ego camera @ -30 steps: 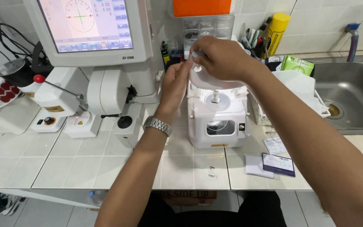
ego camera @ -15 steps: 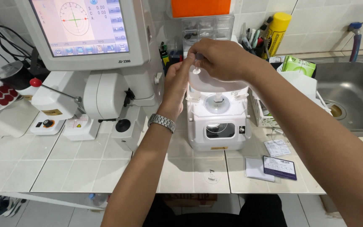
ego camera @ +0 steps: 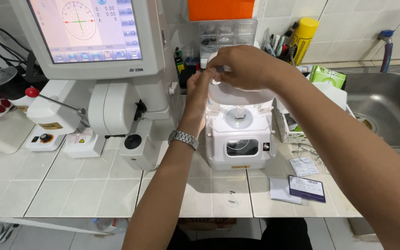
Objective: Measuring and marking optical lenses using a digital lensmeter and measuring frame dimensions with a ruler.
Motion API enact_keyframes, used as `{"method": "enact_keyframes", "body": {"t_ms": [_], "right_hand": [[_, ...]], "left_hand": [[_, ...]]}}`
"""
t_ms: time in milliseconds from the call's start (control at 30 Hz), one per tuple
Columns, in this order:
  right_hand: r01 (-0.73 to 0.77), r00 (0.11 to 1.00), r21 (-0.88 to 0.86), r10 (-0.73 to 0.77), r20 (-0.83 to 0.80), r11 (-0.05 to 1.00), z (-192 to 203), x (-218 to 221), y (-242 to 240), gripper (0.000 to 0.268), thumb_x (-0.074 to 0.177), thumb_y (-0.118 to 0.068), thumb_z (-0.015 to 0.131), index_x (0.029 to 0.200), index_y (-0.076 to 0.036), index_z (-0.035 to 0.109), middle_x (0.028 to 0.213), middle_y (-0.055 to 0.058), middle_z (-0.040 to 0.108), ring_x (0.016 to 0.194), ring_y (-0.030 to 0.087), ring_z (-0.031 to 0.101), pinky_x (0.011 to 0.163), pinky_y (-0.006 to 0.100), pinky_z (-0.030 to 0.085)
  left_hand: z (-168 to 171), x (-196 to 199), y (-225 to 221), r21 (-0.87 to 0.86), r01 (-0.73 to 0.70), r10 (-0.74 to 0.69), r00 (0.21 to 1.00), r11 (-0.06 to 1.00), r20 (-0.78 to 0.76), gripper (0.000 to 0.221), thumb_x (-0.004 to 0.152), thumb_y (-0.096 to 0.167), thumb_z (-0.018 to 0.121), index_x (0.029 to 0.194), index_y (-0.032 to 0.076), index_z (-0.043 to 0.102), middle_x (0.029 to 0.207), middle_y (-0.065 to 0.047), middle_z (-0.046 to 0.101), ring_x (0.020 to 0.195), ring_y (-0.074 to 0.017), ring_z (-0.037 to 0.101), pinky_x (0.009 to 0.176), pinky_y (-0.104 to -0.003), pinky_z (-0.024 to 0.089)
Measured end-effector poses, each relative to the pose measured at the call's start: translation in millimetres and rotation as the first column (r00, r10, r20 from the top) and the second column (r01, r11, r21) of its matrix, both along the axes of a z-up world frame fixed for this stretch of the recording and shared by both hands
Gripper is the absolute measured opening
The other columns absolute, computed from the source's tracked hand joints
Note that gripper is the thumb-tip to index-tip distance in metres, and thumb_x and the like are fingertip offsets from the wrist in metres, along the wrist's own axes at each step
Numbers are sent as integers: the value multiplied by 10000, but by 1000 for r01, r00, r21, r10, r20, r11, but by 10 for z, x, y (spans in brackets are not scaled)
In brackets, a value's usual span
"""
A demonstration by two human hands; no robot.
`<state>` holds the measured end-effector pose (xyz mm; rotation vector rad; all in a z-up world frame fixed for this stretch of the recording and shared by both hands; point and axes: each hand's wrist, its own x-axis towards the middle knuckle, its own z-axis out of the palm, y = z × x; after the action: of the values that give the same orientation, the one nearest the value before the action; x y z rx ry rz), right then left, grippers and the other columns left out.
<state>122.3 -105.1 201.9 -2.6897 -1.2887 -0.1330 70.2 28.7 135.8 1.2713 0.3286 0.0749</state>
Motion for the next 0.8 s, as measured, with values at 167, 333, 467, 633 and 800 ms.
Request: {"method": "enact_keyframes", "body": {"t_ms": [167, 333, 467, 633, 800], "right_hand": [[56, 996, -45, -59, -64, 997, 129, -93, 56, 314, 974, -219, 654, 1278, -168, 714, 1197, 65, 730, 1055, 293, 661, 907, 476, 487], [90, 991, -46, -94, -91, 995, 160, -121, 77, 348, 970, -211, 659, 1312, -167, 702, 1241, 63, 724, 1113, 291, 653, 957, 479, 487], [85, 991, -46, -90, -99, 995, 179, -154, 84, 311, 976, -221, 655, 1277, -183, 727, 1180, 47, 752, 1071, 292, 663, 937, 489, 466], [102, 988, -22, -104, -116, 994, 183, -196, 87, 321, 961, -176, 667, 1275, -180, 735, 1144, 53, 754, 1010, 279, 668, 880, 460, 489], [68, 997, -26, -69, -25, 997, 54, -82, 66, 365, 973, -185, 630, 1330, -171, 704, 1173, 108, 720, 1023, 324, 665, 878, 487, 506]], "left_hand": [[19, 16, 9, 29, 37, -37, 999, 999, 5, 883, 633, 512, 584, 1414, 131, 426, 1325, -33, 526, 1227, -155, 517, 1021, -326, 402], [19, 39, 21, 54, 37, -36, 999, 998, -10, 817, 621, 509, 577, 1345, 143, 475, 1290, -14, 510, 1186, -134, 507, 1000, -308, 391], [-14, 51, 27, 59, 70, -70, 998, 996, -5, 854, 622, 518, 569, 1383, 146, 452, 1354, -21, 472, 1243, -144, 487, 1032, -320, 387], [21, -16, 41, 60, 74, -74, 997, 995, -5, 839, 620, 530, 573, 1349, 132, 459, 1285, -33, 491, 1169, -147, 499, 970, -305, 392], [282, -381, 124, 238, 150, -119, 983, 960, -140, 1302, 492, 690, 496, 1619, 127, 170, 1662, -84, 301, 1521, -252, 314, 1182, -451, 318]]}}
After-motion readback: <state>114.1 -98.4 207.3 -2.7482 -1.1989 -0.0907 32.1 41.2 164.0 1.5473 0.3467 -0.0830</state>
